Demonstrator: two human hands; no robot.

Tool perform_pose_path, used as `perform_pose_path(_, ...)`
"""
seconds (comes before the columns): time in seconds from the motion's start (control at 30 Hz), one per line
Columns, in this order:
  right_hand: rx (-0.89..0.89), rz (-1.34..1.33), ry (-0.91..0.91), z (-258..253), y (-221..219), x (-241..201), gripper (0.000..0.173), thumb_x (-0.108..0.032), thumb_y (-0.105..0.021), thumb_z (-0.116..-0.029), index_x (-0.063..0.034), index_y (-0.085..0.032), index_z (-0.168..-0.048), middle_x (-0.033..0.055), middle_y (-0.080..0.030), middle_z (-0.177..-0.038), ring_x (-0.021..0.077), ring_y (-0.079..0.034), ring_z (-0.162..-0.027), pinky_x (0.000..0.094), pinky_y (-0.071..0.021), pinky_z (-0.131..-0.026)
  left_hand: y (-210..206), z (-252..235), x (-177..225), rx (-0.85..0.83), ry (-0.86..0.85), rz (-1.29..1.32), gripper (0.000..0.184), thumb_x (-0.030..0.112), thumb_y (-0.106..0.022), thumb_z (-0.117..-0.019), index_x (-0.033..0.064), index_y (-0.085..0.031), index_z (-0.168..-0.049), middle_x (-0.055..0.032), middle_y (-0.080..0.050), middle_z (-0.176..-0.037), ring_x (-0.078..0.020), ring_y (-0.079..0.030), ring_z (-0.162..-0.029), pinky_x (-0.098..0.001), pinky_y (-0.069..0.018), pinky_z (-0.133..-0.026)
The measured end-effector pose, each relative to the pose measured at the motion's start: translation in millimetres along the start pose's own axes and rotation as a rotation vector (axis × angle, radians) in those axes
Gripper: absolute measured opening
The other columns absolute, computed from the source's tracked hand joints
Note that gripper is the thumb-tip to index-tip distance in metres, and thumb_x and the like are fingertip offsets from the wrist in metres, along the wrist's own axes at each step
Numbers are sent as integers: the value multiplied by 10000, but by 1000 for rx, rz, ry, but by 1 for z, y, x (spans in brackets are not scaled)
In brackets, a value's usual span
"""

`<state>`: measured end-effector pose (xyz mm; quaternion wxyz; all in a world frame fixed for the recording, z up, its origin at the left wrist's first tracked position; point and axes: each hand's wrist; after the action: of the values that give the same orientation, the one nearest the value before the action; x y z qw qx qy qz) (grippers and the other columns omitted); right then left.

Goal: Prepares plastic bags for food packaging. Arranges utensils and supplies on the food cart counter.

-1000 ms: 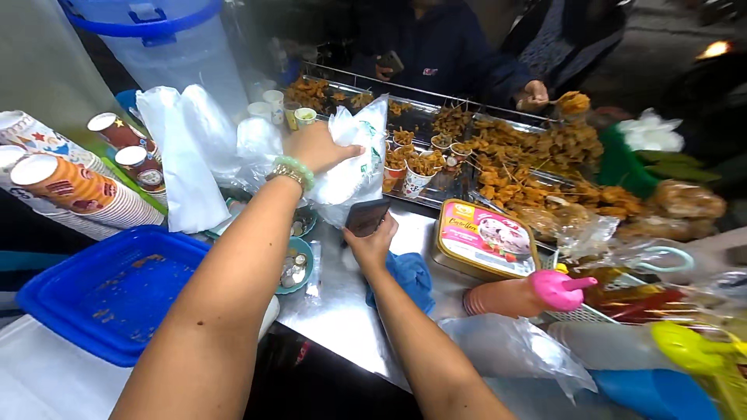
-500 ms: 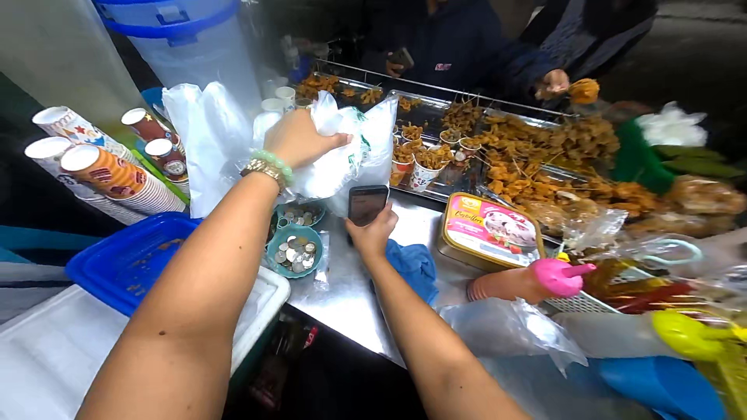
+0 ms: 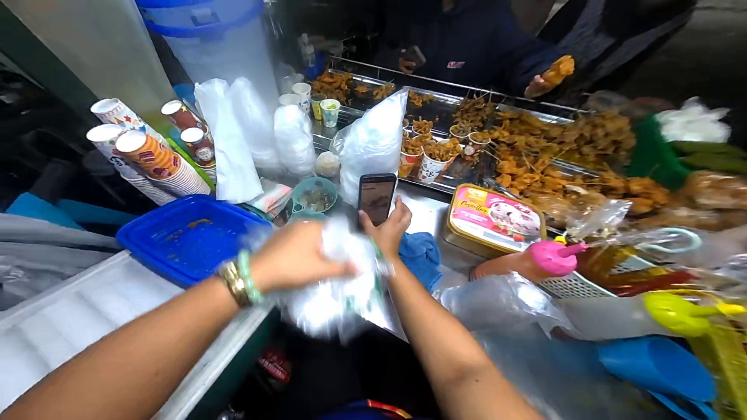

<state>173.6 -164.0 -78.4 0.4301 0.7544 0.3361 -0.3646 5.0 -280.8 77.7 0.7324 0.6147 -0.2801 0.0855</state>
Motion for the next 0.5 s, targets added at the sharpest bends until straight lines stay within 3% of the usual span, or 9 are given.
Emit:
perform_pose_path(0.07, -153, -80, 226, 11, 9, -39, 508, -206, -688, -953, 97, -574, -1345, 342, -513, -1381, 483, -505, -1296, 567, -439, -1083, -41, 24, 10, -325, 20, 29, 551, 513, -772, -853, 24, -719, -1101, -175, -712, -911, -347, -691, -879, -604, -533, -805)
perform_pose_path(0.13, -377, -112, 558, 31, 0, -83, 260, -110, -636, -974, 39, -718, -1170, 269, -634, -1235, 415, -594, -1200, 532, -488, -1036, -78, 34, 15, -564, 77, -48, 594, 552, -738, -877, -15, -696, -1048, -233, -696, -928, -431, -677, -918, -676, -501, -804)
perform_pose_path(0.17, -526, -107, 735, 42, -10, -104, 229, -103, -643, -971, -9, -749, -1151, 213, -676, -1206, 372, -618, -1188, 509, -502, -1029, -95, 35, 14, -641, 104, -94, 616, 566, -715, -893, -24, -689, -1071, -254, -694, -972, -455, -670, -962, -693, -491, -824)
perform_pose_path(0.23, -855, -4, 992, 63, -33, -137, 320, -184, -627, -1013, -74, -697, -1305, 133, -646, -1351, 325, -545, -1325, 503, -445, -1097, -122, 35, 6, -702, 142, -172, 667, 586, -681, -912, -33, -677, -1160, -278, -684, -1121, -473, -644, -1094, -703, -473, -906)
perform_pose_path(0.3, -1099, 166, 1031, 76, -49, -158, 446, -226, -580, -1050, -61, -557, -1464, 137, -537, -1508, 345, -415, -1456, 549, -343, -1168, -137, 34, -3, -705, 152, -249, 722, 629, -631, -926, -18, -654, -1247, -263, -641, -1278, -446, -585, -1242, -678, -436, -1010)
perform_pose_path(0.33, -1164, 219, 1012, 78, -56, -162, 433, -210, -562, -1059, -50, -555, -1461, 141, -547, -1496, 354, -415, -1452, 570, -332, -1160, -140, 33, -9, -684, 136, -276, 725, 639, -623, -923, -16, -659, -1230, -260, -643, -1272, -439, -582, -1247, -672, -435, -1014)
perform_pose_path(0.4, -1216, 257, 972, 77, -67, -164, 352, -155, -558, -1053, -37, -632, -1377, 152, -606, -1415, 377, -466, -1395, 611, -343, -1124, -138, 32, -17, -635, 97, -299, 693, 623, -632, -920, -15, -673, -1190, -256, -661, -1229, -435, -597, -1222, -669, -446, -997)
perform_pose_path(0.5, -1236, 297, 982, 70, -74, -168, 270, -152, -593, -1035, -67, -717, -1260, 134, -625, -1377, 395, -457, -1378, 635, -348, -1102, -130, 26, -27, -586, 48, -273, 671, 604, -654, -916, -20, -671, -1161, -250, -671, -1184, -427, -617, -1183, -659, -469, -966)
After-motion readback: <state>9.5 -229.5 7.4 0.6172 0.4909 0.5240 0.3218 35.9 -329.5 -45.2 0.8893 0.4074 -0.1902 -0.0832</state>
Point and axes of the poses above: each hand's wrist, its own z-axis away from the middle knuckle, its own y-axis out of the back of the hand, x = y × z
